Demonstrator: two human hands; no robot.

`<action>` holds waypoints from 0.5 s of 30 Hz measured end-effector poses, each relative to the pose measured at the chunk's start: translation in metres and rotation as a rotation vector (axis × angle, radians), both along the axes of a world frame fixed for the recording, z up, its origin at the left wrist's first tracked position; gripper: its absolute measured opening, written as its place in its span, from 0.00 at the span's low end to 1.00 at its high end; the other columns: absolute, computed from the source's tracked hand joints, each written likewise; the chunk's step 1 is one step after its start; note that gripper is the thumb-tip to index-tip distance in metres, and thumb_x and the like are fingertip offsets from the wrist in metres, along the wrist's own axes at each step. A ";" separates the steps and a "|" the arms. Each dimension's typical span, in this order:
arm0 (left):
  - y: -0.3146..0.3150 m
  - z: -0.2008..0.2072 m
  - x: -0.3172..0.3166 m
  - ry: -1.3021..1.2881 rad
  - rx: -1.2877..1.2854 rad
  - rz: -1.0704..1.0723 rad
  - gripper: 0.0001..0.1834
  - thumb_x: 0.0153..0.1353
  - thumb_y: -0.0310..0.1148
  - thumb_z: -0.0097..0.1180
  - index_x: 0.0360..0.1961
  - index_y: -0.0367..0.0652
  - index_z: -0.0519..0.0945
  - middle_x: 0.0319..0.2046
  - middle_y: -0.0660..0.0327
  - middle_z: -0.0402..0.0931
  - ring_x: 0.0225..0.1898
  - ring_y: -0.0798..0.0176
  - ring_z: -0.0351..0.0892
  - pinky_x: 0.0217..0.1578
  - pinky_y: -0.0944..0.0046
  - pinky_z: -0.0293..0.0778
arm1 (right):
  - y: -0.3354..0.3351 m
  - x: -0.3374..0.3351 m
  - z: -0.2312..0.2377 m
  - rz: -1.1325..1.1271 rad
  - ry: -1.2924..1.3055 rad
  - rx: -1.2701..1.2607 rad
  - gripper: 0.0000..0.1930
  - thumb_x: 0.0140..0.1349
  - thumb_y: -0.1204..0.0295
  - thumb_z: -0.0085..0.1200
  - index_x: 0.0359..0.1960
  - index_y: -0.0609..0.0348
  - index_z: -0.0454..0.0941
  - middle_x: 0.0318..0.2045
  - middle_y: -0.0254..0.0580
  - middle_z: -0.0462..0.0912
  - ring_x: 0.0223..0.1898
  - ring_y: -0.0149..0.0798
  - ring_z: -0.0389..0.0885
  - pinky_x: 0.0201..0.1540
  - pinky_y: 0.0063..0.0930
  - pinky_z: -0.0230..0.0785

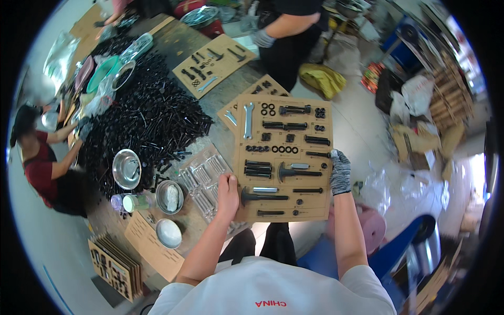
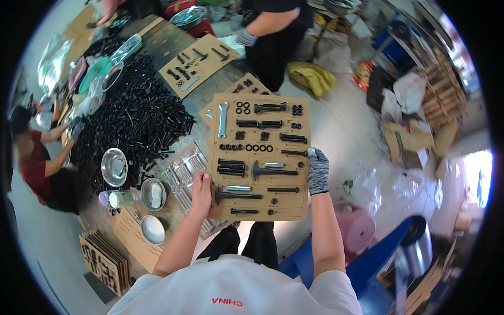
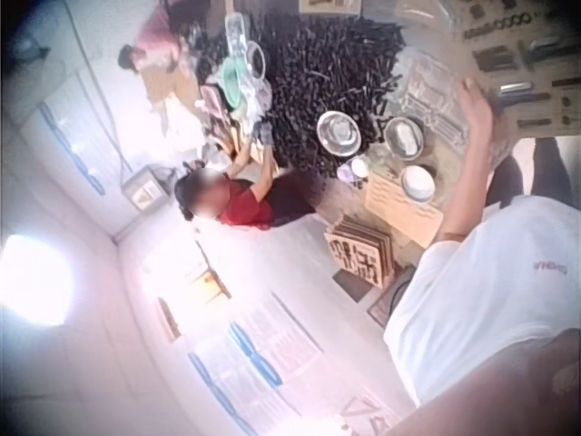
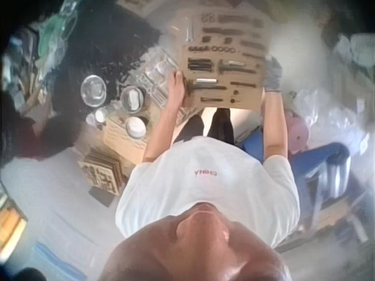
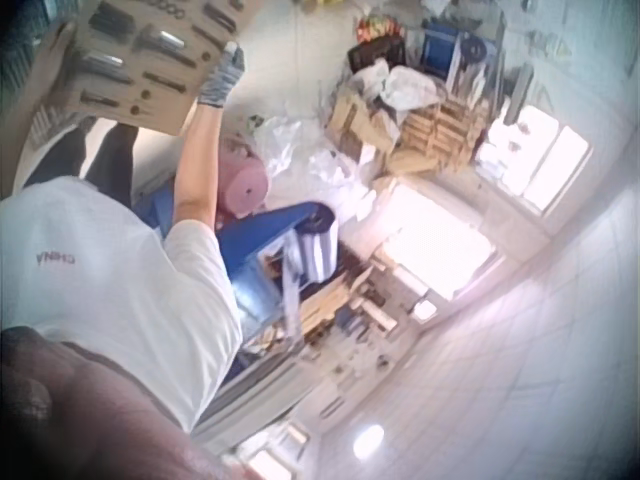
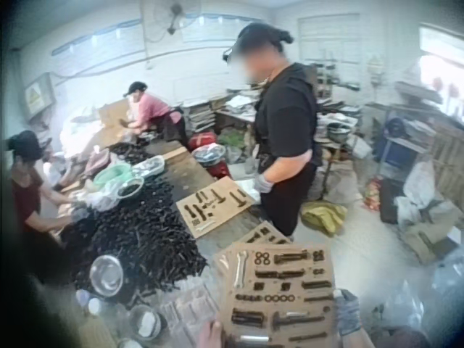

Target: The person arranges metal tools and hardware onto a cardboard backing, covers the set with a clear plastic sheet, and uses a heat-sealing machine to enclose the kit. The person repeats this process for multiple tool sets.

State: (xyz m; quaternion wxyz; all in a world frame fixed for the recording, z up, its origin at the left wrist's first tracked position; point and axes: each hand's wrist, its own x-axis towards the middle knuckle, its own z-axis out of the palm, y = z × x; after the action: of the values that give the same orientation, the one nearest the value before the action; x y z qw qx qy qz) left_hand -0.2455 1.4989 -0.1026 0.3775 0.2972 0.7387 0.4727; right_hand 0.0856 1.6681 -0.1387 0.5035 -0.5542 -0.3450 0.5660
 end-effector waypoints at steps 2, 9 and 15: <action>-0.015 0.014 -0.001 0.021 0.010 -0.142 0.14 0.80 0.38 0.44 0.48 0.37 0.74 0.41 0.58 0.75 0.45 0.65 0.69 0.54 0.61 0.68 | -0.063 0.021 0.015 -0.119 0.075 0.035 0.11 0.71 0.66 0.63 0.44 0.62 0.85 0.36 0.32 0.86 0.34 0.27 0.80 0.39 0.25 0.77; -0.071 0.048 0.046 -0.068 -0.016 -0.565 0.14 0.79 0.37 0.45 0.47 0.36 0.74 0.40 0.58 0.75 0.44 0.66 0.69 0.52 0.62 0.69 | -0.295 0.089 0.041 -0.634 0.063 0.042 0.09 0.70 0.69 0.64 0.44 0.62 0.86 0.36 0.33 0.86 0.35 0.28 0.81 0.40 0.25 0.77; -0.125 0.059 0.147 -0.063 0.048 -0.971 0.14 0.79 0.38 0.47 0.45 0.36 0.76 0.38 0.59 0.78 0.40 0.65 0.74 0.46 0.60 0.73 | -0.502 0.131 0.064 -1.077 0.077 0.050 0.10 0.69 0.69 0.66 0.44 0.63 0.85 0.35 0.34 0.86 0.34 0.29 0.82 0.40 0.27 0.77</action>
State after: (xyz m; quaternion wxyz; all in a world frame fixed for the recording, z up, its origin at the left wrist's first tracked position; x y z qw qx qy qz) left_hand -0.0983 1.3743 -0.0435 0.5697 0.6015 0.4919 0.2677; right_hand 0.2171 1.1660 -0.0746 0.7477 -0.6193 -0.0065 0.2395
